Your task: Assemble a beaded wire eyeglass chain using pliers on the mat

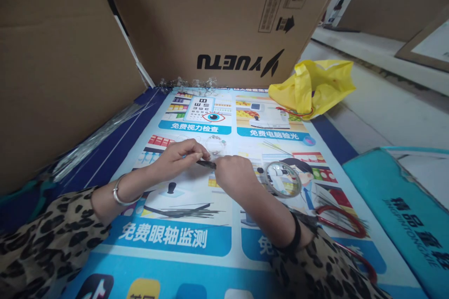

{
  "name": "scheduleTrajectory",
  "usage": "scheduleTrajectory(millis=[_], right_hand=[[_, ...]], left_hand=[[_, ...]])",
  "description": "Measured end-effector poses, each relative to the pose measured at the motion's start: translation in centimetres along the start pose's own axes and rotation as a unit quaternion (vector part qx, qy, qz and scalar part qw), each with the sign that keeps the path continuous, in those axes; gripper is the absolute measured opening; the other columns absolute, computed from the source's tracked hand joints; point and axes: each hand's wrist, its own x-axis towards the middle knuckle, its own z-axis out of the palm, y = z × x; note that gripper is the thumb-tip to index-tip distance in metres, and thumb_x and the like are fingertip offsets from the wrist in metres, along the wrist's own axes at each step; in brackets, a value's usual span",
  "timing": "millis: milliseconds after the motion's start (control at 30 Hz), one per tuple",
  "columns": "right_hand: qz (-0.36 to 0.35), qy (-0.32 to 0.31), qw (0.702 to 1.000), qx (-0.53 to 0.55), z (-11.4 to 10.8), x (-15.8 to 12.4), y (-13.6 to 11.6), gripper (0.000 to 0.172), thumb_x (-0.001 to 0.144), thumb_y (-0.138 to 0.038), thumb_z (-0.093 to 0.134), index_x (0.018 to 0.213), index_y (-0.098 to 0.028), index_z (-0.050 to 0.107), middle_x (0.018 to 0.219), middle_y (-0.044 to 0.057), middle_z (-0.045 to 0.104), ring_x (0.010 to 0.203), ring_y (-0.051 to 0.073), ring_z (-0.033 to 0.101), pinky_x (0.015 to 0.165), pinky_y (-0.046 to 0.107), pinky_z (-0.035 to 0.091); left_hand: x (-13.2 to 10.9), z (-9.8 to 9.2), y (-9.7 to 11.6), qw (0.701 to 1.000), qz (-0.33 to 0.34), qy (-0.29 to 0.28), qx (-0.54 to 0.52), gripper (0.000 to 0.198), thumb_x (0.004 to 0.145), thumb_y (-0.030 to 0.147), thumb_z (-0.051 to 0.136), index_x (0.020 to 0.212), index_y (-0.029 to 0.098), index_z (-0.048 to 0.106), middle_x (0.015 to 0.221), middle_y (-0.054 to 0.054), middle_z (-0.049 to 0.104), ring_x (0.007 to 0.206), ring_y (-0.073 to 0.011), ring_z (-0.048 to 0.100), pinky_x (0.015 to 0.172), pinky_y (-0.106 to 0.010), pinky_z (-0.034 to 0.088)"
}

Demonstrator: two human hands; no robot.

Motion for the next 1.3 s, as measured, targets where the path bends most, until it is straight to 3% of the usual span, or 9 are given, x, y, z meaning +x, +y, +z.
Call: scheduleTrajectory(millis=[100,200,567,833,967,1200,1300], right_hand=[[-0.005,-0.014,1.0,0.01,0.3,0.0,0.0,0.024,0.082,-0.024,0.043,0.089,-0.023,0.065,0.078,0.007,0.069,0.068,0.021,0.063,0.056,0.027,0.036],[-0.003,0.013,1.0,0.019,0.7,-0.1,-0.1,0.024,0.084,-0.028,0.042,0.088,-0.022,0.064,0.078,0.006,0.068,0.069,0.019,0.062,0.056,0.026,0.034],[-0.001,0.143,0.989,-0.019,1.7,0.2,-0.2,0.014,0.08,-0.026,0.047,0.084,-0.019,0.058,0.08,0.007,0.062,0.079,0.022,0.054,0.064,0.031,0.03],[0.008,0.137,0.99,0.015,1.9,0.4,0.2,0.012,0.079,-0.025,0.048,0.084,-0.019,0.057,0.08,0.006,0.061,0.078,0.02,0.052,0.064,0.03,0.028],[0.004,0.166,0.985,0.052,2.0,0.4,0.3,0.011,0.079,-0.023,0.047,0.079,-0.019,0.057,0.078,0.005,0.061,0.078,0.018,0.051,0.065,0.028,0.029],[0.017,0.236,0.938,0.254,2.3,0.6,0.7,0.019,0.086,-0.031,0.04,0.087,-0.019,0.055,0.082,0.003,0.061,0.079,0.015,0.054,0.067,0.024,0.036],[0.049,0.231,0.938,0.255,2.3,0.7,0.9,0.019,0.085,-0.033,0.04,0.085,-0.02,0.054,0.079,0.002,0.06,0.076,0.016,0.053,0.065,0.025,0.035]], left_hand=[[-0.1,-0.1,-0.1,0.998,0.036,-0.02,0.055,0.017,0.082,0.017,0.043,0.083,0.019,0.06,0.085,-0.004,0.064,0.079,-0.0147,0.058,0.074,-0.027,0.042],[0.0,0.0,-0.2,0.999,0.008,-0.001,0.051,0.017,0.081,0.015,0.043,0.082,0.018,0.059,0.083,-0.003,0.064,0.077,-0.0139,0.057,0.072,-0.026,0.042],[0.7,0.1,-1.6,0.981,-0.105,0.095,-0.132,0.009,0.08,0.023,0.047,0.073,0.018,0.049,0.082,-0.003,0.064,0.079,-0.0144,0.062,0.064,-0.024,0.045],[0.6,-0.1,-1.1,0.995,-0.057,0.076,0.02,0.012,0.082,0.019,0.044,0.076,0.019,0.054,0.083,-0.002,0.065,0.078,-0.0132,0.058,0.07,-0.025,0.041],[0.7,-0.1,-1.0,0.991,-0.032,0.074,0.109,0.014,0.083,0.019,0.043,0.078,0.02,0.056,0.082,0.0,0.064,0.072,-0.013,0.055,0.067,-0.024,0.038],[0.7,-0.1,-1.2,0.993,-0.044,0.093,0.051,0.012,0.084,0.021,0.043,0.078,0.021,0.054,0.072,0.001,0.062,0.069,-0.0124,0.055,0.067,-0.023,0.038],[0.5,0.0,-1.1,0.991,-0.025,0.093,0.088,0.012,0.084,0.02,0.044,0.078,0.021,0.054,0.072,0.001,0.061,0.068,-0.0123,0.054,0.066,-0.023,0.038]])
